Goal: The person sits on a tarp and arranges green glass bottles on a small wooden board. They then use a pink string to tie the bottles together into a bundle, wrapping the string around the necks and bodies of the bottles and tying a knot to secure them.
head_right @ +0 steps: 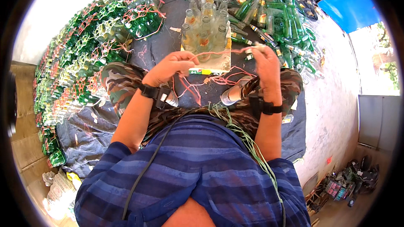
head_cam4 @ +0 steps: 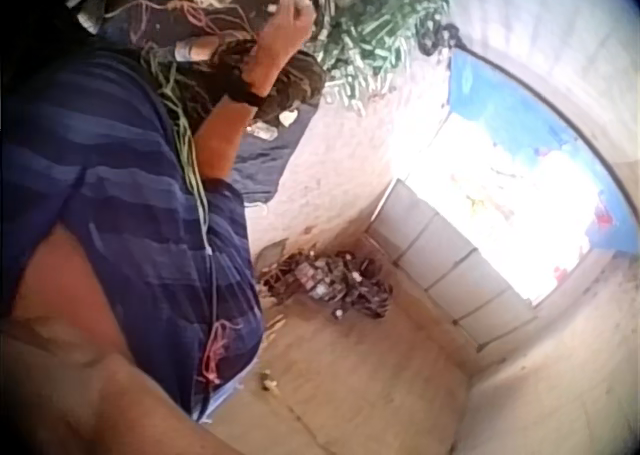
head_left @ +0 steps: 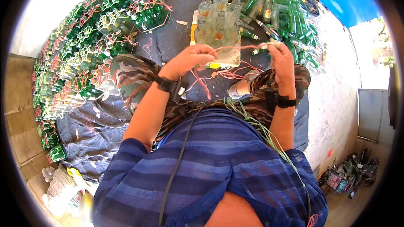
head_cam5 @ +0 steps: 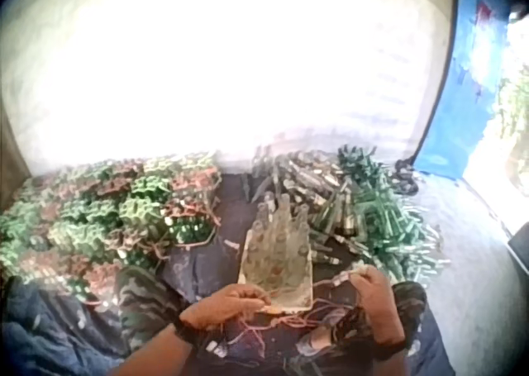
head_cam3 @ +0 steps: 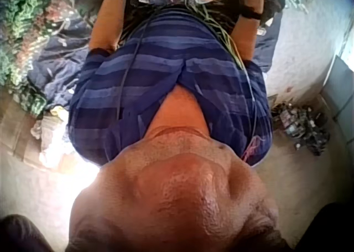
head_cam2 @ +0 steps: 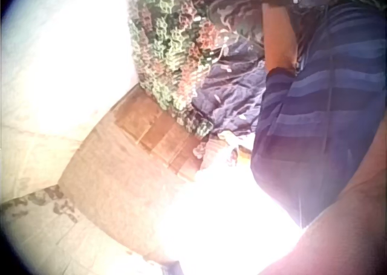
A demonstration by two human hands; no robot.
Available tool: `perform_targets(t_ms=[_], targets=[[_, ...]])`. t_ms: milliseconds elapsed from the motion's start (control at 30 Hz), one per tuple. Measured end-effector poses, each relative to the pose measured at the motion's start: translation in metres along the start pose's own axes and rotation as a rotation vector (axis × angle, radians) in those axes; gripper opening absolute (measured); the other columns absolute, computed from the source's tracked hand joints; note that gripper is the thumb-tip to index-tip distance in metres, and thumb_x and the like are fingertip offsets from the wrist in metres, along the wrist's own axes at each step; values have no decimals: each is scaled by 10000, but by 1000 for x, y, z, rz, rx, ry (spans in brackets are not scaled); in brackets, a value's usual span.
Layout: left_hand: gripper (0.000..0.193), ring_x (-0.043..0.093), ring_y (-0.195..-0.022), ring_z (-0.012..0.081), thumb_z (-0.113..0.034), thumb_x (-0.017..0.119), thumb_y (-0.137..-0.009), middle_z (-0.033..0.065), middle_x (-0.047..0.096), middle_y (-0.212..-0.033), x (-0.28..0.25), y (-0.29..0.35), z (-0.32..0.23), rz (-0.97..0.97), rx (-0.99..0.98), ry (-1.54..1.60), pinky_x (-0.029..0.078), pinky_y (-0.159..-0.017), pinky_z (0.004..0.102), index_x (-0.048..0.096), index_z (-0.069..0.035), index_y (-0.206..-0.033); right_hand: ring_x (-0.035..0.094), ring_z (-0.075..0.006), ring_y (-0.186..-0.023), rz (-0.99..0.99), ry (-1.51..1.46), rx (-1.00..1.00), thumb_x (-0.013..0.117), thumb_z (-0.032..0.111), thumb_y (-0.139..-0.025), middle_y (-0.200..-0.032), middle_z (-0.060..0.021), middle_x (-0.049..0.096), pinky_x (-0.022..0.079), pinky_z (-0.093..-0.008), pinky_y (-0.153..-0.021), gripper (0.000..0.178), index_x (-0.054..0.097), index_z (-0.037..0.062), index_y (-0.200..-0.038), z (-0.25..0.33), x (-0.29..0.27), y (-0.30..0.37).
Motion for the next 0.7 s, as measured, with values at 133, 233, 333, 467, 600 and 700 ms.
perform_targets(t_ms=[133, 233, 333, 467, 600, 700], targets=[[218, 339, -568, 23, -176, 613, -982, -86, 434, -701, -17, 12, -12, -176, -17, -9, 259, -513, 215, 644, -13, -1122, 674, -149, -900, -149, 563, -17, 632, 174, -947, -1162, -129, 708, 517, -322, -808, 243, 681, -11, -1095, -19, -47, -14], [201, 358, -563, 17, -197, 613, -990, -90, 446, -698, -12, 11, -14, -204, -48, -173, 275, -507, 206, 666, -30, -1087, 692, -200, -1008, -207, 747, -40, 614, 171, -938, -1173, -159, 695, 523, -336, -861, 266, 671, 2, -1136, 10, -34, 7], [192, 391, -561, 13, -193, 604, -1002, -86, 469, -696, 2, 9, -13, -135, -37, -284, 316, -502, 202, 685, -35, -1074, 695, -192, -892, -309, 863, -641, 619, 143, -929, -1126, -135, 700, 540, -344, -770, 270, 670, 18, -1162, 19, -8, 17], [206, 493, -682, 17, -183, 593, -1019, -70, 553, -797, 15, 0, 0, 15, 37, -407, 396, -561, 202, 681, -27, -1120, 642, -158, -857, 167, 333, -268, 690, 129, -907, -1075, -117, 697, 519, -297, -793, 295, 665, 14, -1178, 28, 52, 51], [241, 494, -695, 17, -241, 588, -1035, -61, 567, -804, 33, 1, -15, 73, -56, -293, 420, -569, 204, 672, -34, -1123, 649, -177, -827, 498, 386, -157, 693, 201, -935, -958, -108, 691, 522, -327, -750, 276, 630, -9, -1102, 1, 84, 62], [236, 469, -672, 11, -238, 587, -1032, -72, 508, -747, 24, 2, -12, 24, -34, -283, 423, -566, 203, 674, -31, -1106, 568, -106, -651, 565, 242, 110, 662, 236, -978, -784, -33, 629, 451, -277, -575, 233, 616, 10, -1010, -12, 82, 56]])
Point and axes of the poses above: each hand's wrist, its own y-axis away from the middle knuckle, its own x-axis out of the palm, z = x × y, the point moved 1 cm from there along -y, towards the middle knuckle
